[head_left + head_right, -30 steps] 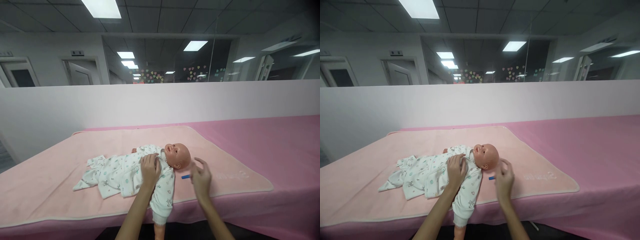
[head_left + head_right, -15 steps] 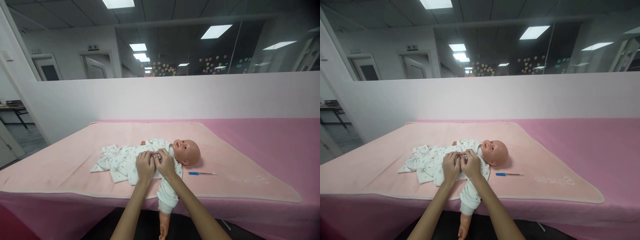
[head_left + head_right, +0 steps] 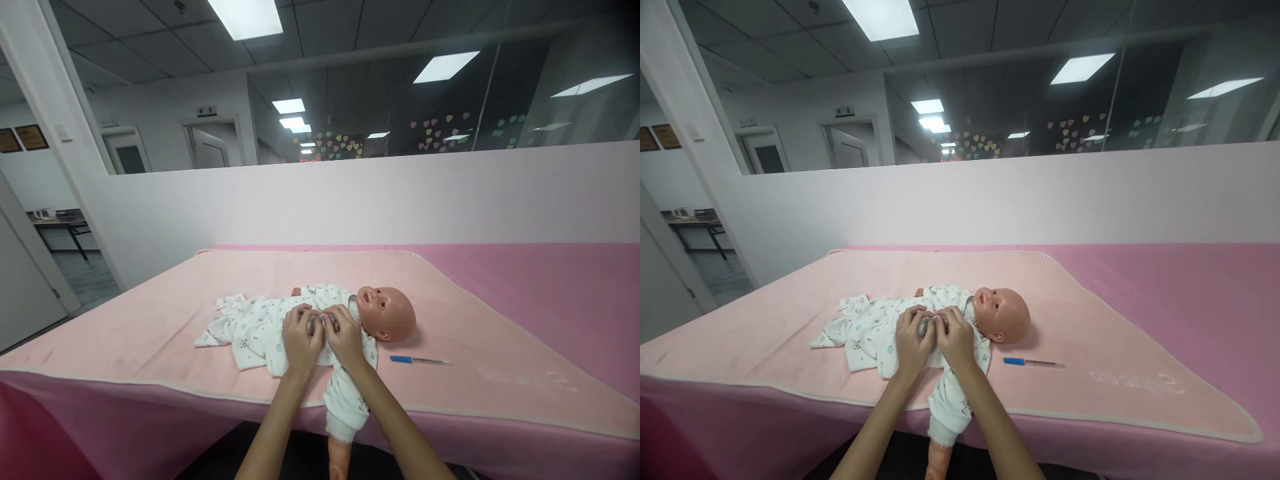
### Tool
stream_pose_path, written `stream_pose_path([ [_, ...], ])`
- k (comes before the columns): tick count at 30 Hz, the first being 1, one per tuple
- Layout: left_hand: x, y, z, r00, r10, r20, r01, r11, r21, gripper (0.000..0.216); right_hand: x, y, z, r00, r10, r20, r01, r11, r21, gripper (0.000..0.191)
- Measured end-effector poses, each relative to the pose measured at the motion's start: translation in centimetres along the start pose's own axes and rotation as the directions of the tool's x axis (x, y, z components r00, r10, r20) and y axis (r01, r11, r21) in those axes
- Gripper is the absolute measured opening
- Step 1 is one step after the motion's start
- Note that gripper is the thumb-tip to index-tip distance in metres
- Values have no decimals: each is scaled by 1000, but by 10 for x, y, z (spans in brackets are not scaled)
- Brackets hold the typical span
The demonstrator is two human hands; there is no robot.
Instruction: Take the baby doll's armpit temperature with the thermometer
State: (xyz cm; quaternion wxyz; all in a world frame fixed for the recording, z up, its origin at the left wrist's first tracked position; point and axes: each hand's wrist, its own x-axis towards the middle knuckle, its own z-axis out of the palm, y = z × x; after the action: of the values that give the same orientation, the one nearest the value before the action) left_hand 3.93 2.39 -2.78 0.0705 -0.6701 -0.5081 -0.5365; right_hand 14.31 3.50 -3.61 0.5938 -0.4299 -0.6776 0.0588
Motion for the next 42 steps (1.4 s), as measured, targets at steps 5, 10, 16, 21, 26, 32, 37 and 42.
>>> stream_pose_path([
  [5, 0, 0, -2, 999, -17, 50, 19, 999, -39, 17, -1, -1, 1, 1000, -8, 23, 8, 1000, -19, 16],
  [10, 0, 0, -1, 996, -34, 77, 38, 998, -54, 18, 0, 3, 2, 1000, 7, 18, -5, 998, -60, 14],
  [16, 0, 2, 1, 999, -7, 42, 7, 1000, -4, 12, 0, 7, 3, 1000, 17, 12, -16, 996, -87, 16],
  [21, 0, 2, 2, 998, -8, 58, 7, 1000, 14, 13, 0, 8, 3, 999, 33, 15, -32, 997, -68, 17],
  [26, -1, 1, 3, 998, -9, 68, 7, 999, 35, 17, 1, 6, 2, 999, 35, 4, -34, 998, -54, 17],
  [32, -1, 0, 4, 998, -19, 65, 16, 999, 42, 17, 1, 5, 1, 1000, 25, -12, -25, 998, -51, 18],
  [37, -1, 1, 3, 997, -18, 72, 15, 999, 34, 18, 0, 4, 1, 999, 32, -14, -32, 999, -38, 18],
  [42, -1, 0, 3, 997, -23, 77, 20, 999, 38, 18, 1, 4, 1, 999, 35, -17, -35, 999, -37, 17],
])
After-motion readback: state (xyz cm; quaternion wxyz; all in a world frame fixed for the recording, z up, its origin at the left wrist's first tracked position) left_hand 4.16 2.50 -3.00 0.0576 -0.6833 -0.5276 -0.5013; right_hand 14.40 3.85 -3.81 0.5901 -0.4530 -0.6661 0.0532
